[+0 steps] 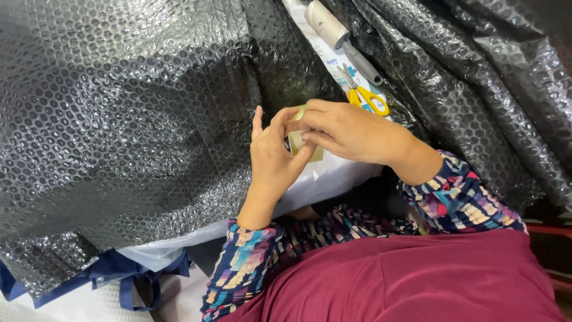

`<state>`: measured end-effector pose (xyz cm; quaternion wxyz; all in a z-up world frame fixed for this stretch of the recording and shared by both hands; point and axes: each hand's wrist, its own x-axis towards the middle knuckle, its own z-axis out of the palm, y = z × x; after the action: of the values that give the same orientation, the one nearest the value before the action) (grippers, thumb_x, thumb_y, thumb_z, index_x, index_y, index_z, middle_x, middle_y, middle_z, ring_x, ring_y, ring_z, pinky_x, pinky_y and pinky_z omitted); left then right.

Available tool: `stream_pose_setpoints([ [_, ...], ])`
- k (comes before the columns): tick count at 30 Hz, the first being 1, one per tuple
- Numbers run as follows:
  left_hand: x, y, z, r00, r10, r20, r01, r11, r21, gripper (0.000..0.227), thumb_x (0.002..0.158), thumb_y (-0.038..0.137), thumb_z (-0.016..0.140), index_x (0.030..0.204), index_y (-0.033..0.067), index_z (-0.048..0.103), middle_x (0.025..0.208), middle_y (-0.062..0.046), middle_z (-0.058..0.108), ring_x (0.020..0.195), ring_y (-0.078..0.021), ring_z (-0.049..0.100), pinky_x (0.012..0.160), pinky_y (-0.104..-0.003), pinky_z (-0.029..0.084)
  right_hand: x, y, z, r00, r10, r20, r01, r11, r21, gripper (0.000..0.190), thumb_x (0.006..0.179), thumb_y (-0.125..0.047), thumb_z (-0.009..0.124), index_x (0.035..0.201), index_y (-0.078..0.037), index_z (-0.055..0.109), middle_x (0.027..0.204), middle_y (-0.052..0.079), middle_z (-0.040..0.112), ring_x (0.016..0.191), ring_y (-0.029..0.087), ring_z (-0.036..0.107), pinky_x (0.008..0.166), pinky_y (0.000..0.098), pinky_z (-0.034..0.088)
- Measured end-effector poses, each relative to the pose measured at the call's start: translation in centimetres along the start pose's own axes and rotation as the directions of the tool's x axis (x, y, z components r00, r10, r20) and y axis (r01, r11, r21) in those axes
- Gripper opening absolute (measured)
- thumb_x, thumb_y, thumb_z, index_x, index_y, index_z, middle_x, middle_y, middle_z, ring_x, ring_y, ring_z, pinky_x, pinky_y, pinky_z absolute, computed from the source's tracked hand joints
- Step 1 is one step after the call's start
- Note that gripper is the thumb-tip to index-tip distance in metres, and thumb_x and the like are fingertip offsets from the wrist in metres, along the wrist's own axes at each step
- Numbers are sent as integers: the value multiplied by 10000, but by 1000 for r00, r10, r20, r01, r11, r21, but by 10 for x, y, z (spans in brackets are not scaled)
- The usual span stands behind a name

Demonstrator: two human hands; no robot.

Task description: Wrapping a soft item in black bubble wrap and sealing it with adhesive tape.

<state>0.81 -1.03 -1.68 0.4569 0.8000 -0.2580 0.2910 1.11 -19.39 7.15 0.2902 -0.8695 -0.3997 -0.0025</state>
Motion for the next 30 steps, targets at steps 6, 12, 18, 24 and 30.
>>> stream_pose_setpoints([
  [6,-2,-3,5,991,-97,95,112,979,-169,461,858,103,753,1261,58,535,963,-79,788,1189,-325,676,1198,-649,166,5,12,-1,998,54,15,-56,991,124,63,949,-83,683,924,-33,652,810,76,550,705,250,636,654,351,537],
  [12,-8,-9,8,982,-182,50,188,954,-233,421,896,91,744,1247,105,511,964,-17,791,1273,-300,628,1217,-595,163,-2,16,-18,984,147,103,-179,780,599,513,787,-57,843,1244,8,620,962,89,657,883,180,698,773,305,602],
  [18,8,26,-8,982,-174,-80,174,985,-1,196,829,102,776,971,58,649,944,-38,675,910,-203,603,959,-348,419,-33,20,-23,868,344,-358,-338,938,80,216,830,-27,753,1023,50,698,887,126,718,701,210,648,640,307,515],
  [24,11,24,-9,949,-313,-24,305,938,-165,211,800,106,812,959,118,675,769,2,761,714,-140,642,774,-287,506,-74,132,50,796,503,-337,-604,629,-489,270,990,-325,655,1100,-83,703,894,115,626,815,327,681,658,419,548],
  [30,23,22,-26,885,-448,127,463,876,-136,205,797,124,780,941,111,635,780,-49,776,629,-119,668,607,-221,546,-61,127,52,787,482,-385,-617,602,-507,294,891,-368,752,980,-92,704,820,123,638,829,333,657,753,435,524],
])
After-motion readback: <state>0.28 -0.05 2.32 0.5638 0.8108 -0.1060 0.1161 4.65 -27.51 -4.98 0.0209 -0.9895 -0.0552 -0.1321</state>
